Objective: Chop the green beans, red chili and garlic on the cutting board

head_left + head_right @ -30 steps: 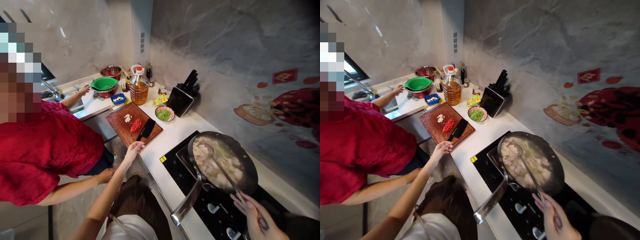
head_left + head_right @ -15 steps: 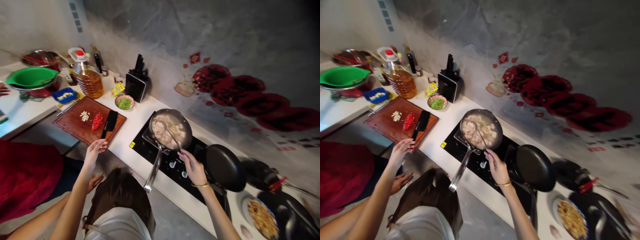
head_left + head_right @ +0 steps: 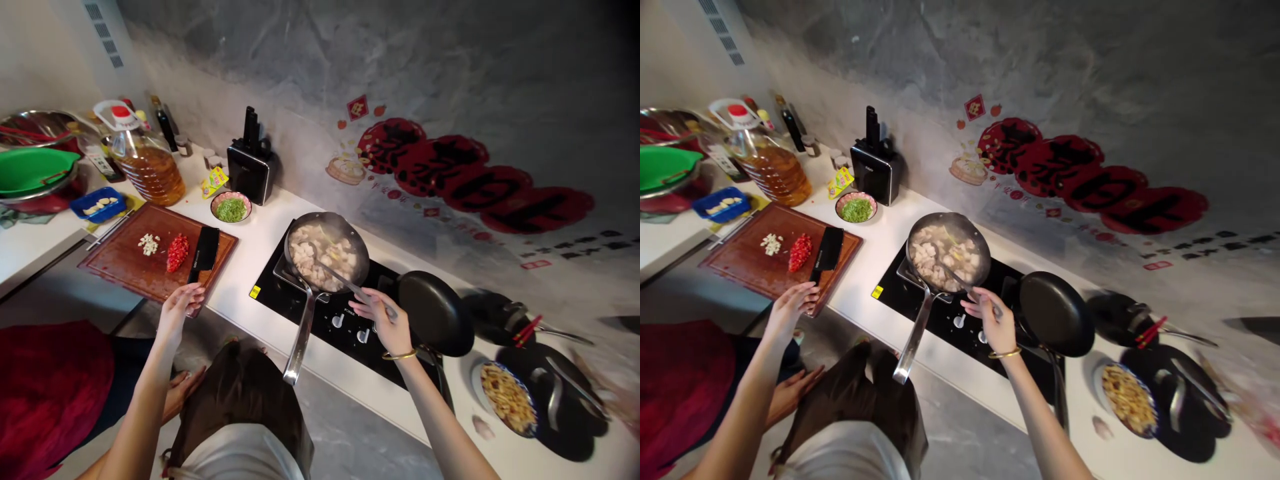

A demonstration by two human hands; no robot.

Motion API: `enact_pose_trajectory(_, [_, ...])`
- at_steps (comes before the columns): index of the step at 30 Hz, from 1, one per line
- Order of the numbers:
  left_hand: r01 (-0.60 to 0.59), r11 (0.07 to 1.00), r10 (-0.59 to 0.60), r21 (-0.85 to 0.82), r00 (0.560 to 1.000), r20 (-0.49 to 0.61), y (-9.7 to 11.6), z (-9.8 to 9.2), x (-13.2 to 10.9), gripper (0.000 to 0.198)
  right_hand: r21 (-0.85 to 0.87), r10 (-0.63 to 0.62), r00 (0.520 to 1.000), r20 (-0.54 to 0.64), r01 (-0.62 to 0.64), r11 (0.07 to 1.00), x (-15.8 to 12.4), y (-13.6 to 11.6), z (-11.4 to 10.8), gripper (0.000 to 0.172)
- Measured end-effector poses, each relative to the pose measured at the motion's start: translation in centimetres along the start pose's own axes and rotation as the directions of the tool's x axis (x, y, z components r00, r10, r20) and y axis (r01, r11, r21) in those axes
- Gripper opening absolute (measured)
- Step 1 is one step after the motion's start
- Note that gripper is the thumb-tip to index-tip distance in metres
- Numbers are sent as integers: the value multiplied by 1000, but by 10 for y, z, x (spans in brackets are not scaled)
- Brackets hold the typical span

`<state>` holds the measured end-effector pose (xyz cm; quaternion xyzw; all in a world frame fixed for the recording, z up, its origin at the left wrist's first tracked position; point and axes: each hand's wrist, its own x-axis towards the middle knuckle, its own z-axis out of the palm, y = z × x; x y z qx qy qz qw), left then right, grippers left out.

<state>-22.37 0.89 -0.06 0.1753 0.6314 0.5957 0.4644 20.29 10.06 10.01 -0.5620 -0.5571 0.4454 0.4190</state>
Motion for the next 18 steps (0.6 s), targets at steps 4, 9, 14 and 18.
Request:
enact_pose_trajectory(4, [-32, 999, 31, -30, 999, -39, 15, -9, 11, 46, 28, 28, 999, -23, -27, 999, 6, -10, 6, 42])
enact_pose_trajectory(9, [-94, 992, 85, -80, 990, -111, 35, -21, 19, 39, 107, 17, 993, -117, -5, 994, 9, -14, -7, 36])
enact_pose_trajectory(14, [-70, 992, 60, -100, 992, -107, 30, -21, 14, 38, -73, -193, 981, -33, 190, 979, 5, -3, -3, 33])
enact_pose_trajectory(18, [-20, 992, 11, -121, 998, -70, 16, -14, 7, 41, -289, -309, 936, 171, 348, 892, 7, 7, 6, 31])
